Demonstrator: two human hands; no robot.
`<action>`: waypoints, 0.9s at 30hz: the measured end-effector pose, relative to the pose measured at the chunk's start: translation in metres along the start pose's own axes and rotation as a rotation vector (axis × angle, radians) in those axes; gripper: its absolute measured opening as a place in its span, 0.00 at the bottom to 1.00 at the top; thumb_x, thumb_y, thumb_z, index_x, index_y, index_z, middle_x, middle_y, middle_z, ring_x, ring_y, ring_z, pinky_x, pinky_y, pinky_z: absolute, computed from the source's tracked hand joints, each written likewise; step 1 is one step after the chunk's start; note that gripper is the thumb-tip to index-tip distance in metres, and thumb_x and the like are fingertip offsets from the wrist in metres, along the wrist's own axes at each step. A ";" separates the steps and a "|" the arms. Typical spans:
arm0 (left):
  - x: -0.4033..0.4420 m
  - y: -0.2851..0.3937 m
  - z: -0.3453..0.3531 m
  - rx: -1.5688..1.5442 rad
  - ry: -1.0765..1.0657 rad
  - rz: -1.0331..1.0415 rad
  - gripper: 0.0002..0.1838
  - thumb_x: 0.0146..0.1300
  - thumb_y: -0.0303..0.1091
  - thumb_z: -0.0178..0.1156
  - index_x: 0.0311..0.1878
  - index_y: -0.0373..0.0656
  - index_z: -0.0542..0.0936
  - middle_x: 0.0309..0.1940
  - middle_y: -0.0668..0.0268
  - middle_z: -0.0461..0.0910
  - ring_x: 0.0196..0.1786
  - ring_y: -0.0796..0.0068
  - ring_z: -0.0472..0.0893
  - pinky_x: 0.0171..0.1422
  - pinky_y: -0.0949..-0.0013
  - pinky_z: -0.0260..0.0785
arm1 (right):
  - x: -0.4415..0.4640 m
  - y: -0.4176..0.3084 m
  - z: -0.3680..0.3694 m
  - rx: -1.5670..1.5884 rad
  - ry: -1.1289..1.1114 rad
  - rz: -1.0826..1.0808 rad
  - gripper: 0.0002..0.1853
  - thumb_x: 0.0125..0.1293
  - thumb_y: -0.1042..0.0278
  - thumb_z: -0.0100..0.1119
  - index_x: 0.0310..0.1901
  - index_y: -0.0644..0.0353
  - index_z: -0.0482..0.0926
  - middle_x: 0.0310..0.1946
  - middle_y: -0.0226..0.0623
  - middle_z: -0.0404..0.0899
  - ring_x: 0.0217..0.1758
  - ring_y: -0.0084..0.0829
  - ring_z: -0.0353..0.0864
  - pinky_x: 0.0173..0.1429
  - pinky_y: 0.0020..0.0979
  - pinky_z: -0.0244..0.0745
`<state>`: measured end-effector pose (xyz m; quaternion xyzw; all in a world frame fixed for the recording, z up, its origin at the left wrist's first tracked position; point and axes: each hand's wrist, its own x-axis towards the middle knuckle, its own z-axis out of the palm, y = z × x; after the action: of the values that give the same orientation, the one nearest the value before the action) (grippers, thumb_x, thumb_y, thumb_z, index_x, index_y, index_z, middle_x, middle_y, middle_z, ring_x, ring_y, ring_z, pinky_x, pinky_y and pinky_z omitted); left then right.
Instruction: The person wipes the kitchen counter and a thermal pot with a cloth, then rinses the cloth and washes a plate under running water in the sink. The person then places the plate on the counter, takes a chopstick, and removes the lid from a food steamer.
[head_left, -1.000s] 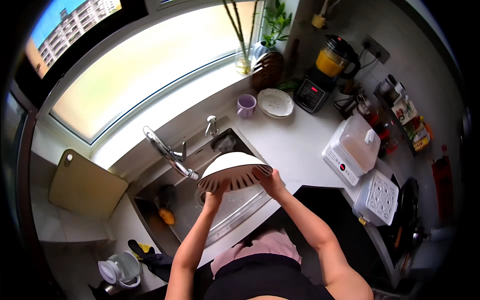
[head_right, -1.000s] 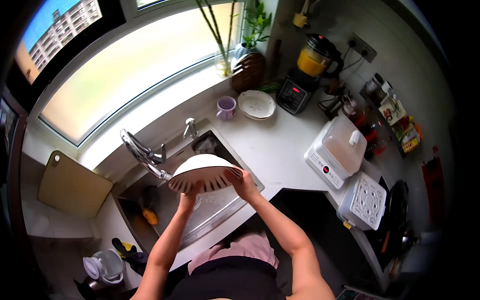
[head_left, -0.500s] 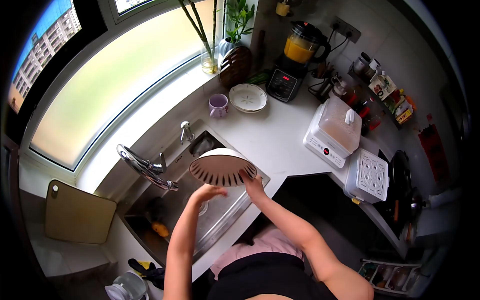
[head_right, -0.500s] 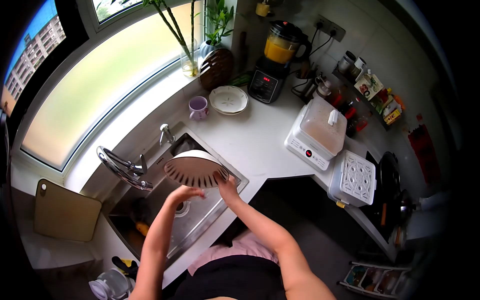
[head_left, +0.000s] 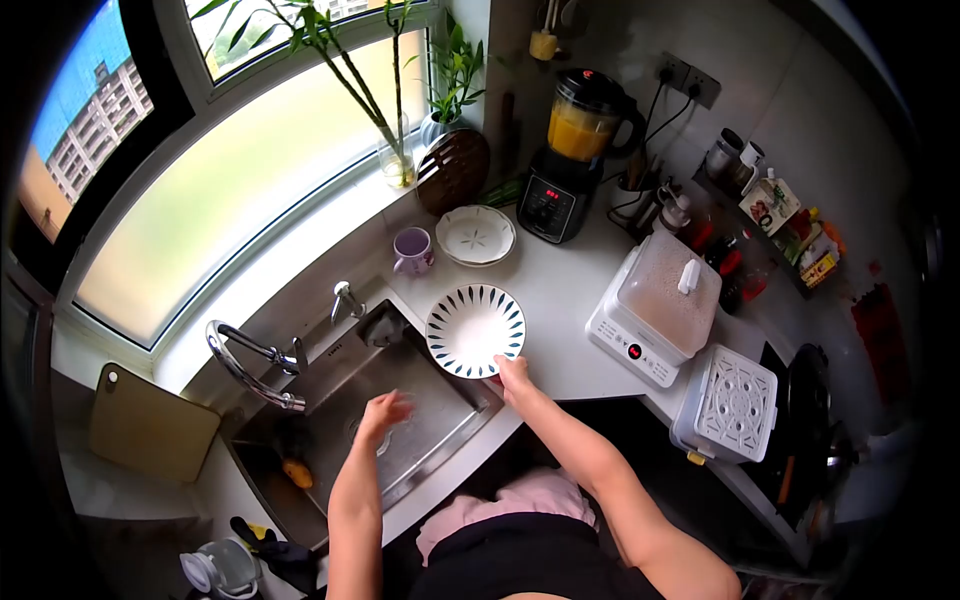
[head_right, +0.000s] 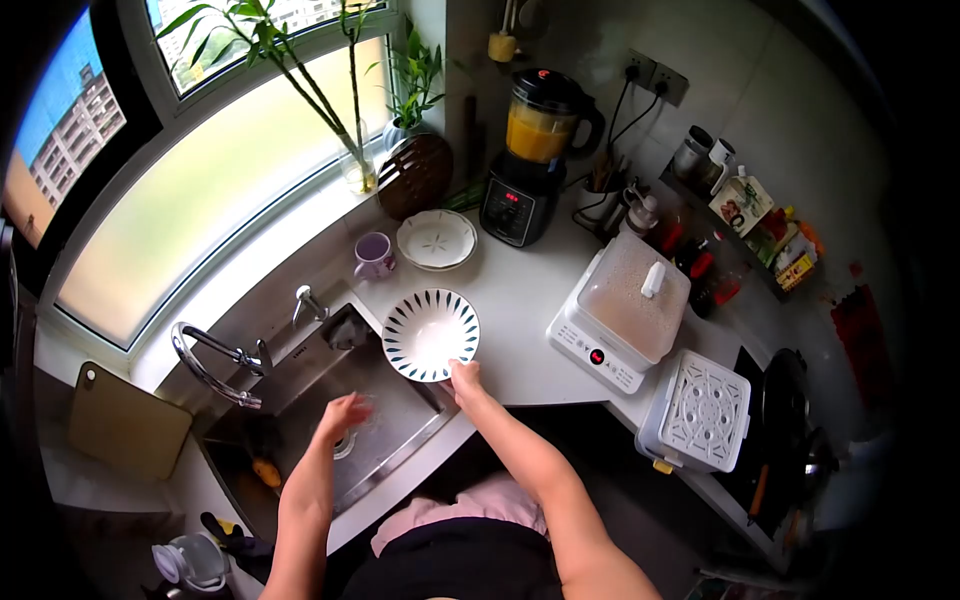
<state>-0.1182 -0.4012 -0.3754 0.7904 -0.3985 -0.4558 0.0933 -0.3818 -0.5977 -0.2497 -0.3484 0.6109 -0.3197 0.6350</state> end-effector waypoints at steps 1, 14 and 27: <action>0.009 -0.013 0.014 0.122 0.231 -0.279 0.32 0.58 0.54 0.63 0.62 0.46 0.77 0.57 0.54 0.79 0.58 0.55 0.79 0.67 0.54 0.65 | 0.005 -0.005 -0.008 0.036 -0.039 0.035 0.15 0.61 0.72 0.60 0.46 0.73 0.80 0.43 0.43 0.83 0.43 0.30 0.82 0.43 0.34 0.76; -0.050 0.214 -0.040 0.464 0.611 -0.110 0.20 0.62 0.53 0.61 0.46 0.46 0.82 0.39 0.59 0.85 0.45 0.57 0.83 0.54 0.48 0.66 | 0.088 0.006 -0.060 -0.168 -0.311 0.072 0.16 0.60 0.68 0.65 0.46 0.69 0.81 0.39 0.41 0.84 0.38 0.33 0.84 0.42 0.35 0.80; -0.031 0.499 -0.015 0.147 0.231 0.910 0.18 0.65 0.45 0.60 0.52 0.43 0.81 0.44 0.55 0.83 0.43 0.52 0.82 0.50 0.57 0.74 | 0.113 -0.236 -0.176 -0.575 -0.180 -0.782 0.15 0.64 0.63 0.62 0.50 0.61 0.81 0.33 0.37 0.84 0.34 0.25 0.81 0.43 0.28 0.77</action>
<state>-0.3861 -0.7142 -0.0924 0.5858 -0.7224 -0.2482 0.2709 -0.5478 -0.8317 -0.1175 -0.7389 0.4405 -0.3214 0.3958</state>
